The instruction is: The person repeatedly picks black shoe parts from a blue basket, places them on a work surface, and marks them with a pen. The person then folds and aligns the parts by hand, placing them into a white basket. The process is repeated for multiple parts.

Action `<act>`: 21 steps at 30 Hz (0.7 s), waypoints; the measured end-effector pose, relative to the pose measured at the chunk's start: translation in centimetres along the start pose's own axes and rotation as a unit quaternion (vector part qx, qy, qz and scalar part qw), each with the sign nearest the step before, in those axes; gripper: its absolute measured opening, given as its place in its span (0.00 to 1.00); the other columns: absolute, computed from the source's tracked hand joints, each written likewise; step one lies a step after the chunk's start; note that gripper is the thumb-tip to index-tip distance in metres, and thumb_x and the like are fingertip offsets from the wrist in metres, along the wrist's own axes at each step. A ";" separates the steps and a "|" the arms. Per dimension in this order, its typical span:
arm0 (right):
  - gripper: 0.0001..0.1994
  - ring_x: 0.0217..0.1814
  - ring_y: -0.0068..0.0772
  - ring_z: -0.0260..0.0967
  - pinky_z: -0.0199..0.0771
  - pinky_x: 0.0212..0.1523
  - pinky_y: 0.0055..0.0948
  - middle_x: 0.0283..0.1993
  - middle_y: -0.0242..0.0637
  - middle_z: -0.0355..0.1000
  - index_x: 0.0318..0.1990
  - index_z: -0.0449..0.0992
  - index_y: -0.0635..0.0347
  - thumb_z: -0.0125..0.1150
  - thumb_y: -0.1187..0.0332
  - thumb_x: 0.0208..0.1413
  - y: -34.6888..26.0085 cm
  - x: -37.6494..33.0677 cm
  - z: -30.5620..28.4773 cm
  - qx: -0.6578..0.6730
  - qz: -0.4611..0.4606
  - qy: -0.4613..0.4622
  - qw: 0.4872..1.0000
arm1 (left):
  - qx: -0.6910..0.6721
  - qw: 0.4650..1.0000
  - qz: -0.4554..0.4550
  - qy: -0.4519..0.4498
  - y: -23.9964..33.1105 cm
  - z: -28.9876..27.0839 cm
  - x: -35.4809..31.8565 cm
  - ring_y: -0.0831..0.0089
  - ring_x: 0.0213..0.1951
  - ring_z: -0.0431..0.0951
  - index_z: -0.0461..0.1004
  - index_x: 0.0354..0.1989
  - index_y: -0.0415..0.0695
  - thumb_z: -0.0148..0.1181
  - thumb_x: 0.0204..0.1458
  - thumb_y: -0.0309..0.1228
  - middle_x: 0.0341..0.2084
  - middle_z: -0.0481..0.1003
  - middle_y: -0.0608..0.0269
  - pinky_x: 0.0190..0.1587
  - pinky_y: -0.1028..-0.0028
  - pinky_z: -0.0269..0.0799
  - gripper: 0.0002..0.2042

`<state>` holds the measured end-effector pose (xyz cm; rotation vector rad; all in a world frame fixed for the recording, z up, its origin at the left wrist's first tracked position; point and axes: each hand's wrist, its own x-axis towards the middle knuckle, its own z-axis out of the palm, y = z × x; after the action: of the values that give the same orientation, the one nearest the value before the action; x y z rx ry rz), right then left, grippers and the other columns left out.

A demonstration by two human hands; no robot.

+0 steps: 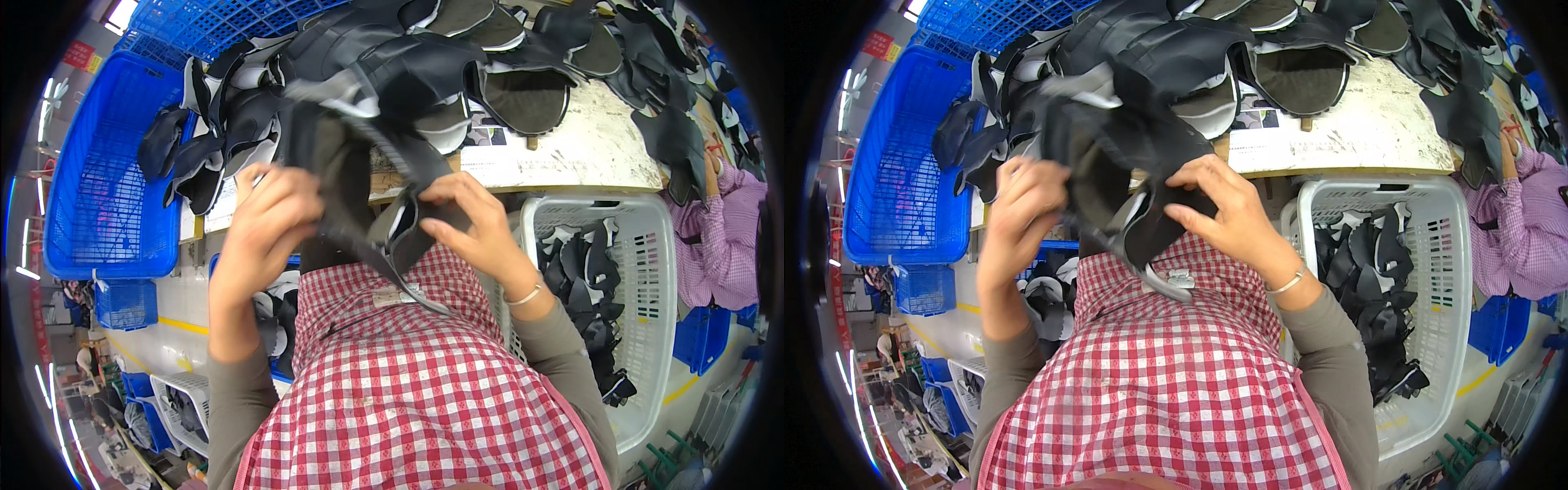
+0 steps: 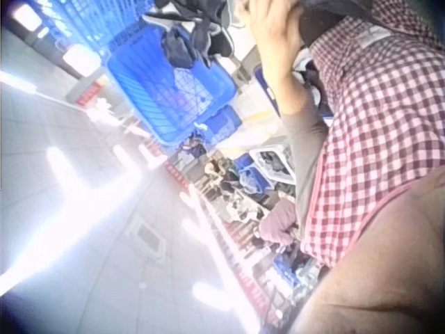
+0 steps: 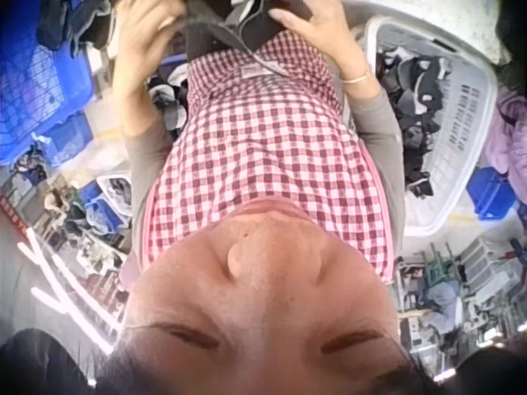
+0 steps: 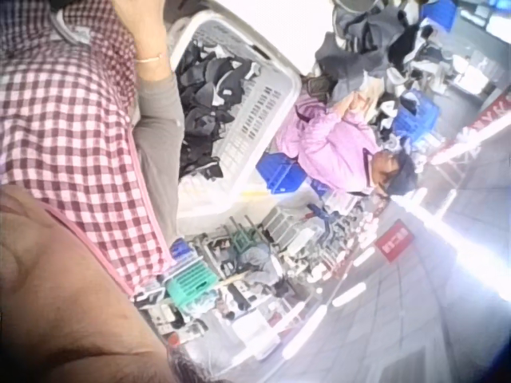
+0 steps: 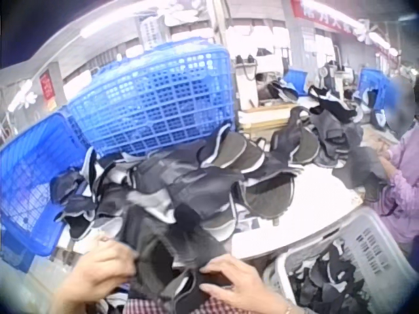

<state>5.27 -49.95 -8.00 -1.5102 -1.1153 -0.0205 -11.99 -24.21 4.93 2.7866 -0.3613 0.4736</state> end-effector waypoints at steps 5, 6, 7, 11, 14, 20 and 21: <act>0.21 0.43 0.35 0.77 0.77 0.45 0.31 0.46 0.41 0.75 0.50 0.77 0.62 0.77 0.66 0.50 0.3 -1.6 5.9 -0.013 0.097 0.038 0.994 | -0.038 0.984 -0.152 0.089 -1.6 9.0 -2.0 0.37 0.60 0.69 0.75 0.53 0.34 0.53 0.42 0.11 0.54 0.72 0.37 0.64 0.52 0.67 0.24; 0.22 0.45 0.42 0.76 0.77 0.46 0.36 0.46 0.42 0.73 0.50 0.75 0.61 0.77 0.65 0.50 0.4 -1.9 6.9 -0.031 0.100 0.033 0.994 | -0.061 0.973 -0.218 0.054 -1.5 10.0 -2.9 0.37 0.58 0.71 0.74 0.54 0.35 0.59 0.42 0.14 0.53 0.73 0.38 0.61 0.55 0.70 0.24; 0.23 0.47 0.48 0.74 0.77 0.47 0.41 0.46 0.43 0.71 0.50 0.74 0.60 0.76 0.64 0.49 0.5 -2.3 7.8 -0.051 0.132 0.027 0.990 | -0.119 0.972 -0.192 0.065 -1.4 10.7 -3.6 0.37 0.56 0.73 0.73 0.55 0.35 0.61 0.44 0.16 0.52 0.74 0.39 0.59 0.57 0.73 0.25; 0.24 0.53 0.56 0.71 0.74 0.52 0.47 0.47 0.47 0.71 0.52 0.72 0.60 0.74 0.61 0.52 1.9 -3.1 9.3 -0.038 0.141 0.008 0.989 | -0.053 0.993 -0.013 -0.109 -1.2 10.5 -6.8 0.43 0.56 0.73 0.79 0.49 0.39 0.61 0.34 0.14 0.52 0.75 0.46 0.54 0.56 0.77 0.26; 0.22 0.50 0.46 0.75 0.77 0.51 0.39 0.46 0.43 0.73 0.51 0.73 0.59 0.74 0.61 0.54 2.7 -3.3 9.7 -0.025 0.140 -0.021 0.990 | -0.030 0.991 0.036 -0.126 -1.6 10.2 -8.7 0.46 0.49 0.75 0.83 0.28 0.42 0.65 0.31 0.18 0.45 0.78 0.50 0.45 0.55 0.79 0.12; 0.12 0.42 0.25 0.77 0.79 0.45 0.27 0.40 0.34 0.78 0.47 0.78 0.61 0.69 0.65 0.62 1.2 -1.1 9.5 0.104 0.213 0.031 0.971 | -0.115 0.983 -0.010 0.141 -6.1 4.8 -6.0 0.59 0.34 0.75 0.79 0.29 0.43 0.67 0.41 0.19 0.28 0.72 0.58 0.35 0.62 0.72 0.07; 0.11 0.43 0.24 0.77 0.79 0.45 0.27 0.39 0.33 0.78 0.47 0.78 0.62 0.67 0.65 0.64 0.6 -0.5 9.1 0.158 0.248 0.073 0.953 | -0.181 0.958 -0.082 0.208 -7.0 3.0 -5.0 0.67 0.34 0.74 0.78 0.33 0.40 0.66 0.44 0.19 0.28 0.72 0.62 0.37 0.70 0.72 0.07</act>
<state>0.30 -43.09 -11.49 -1.4327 -0.5653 0.3715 -13.70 -17.68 -1.26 2.2660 -0.1049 0.8373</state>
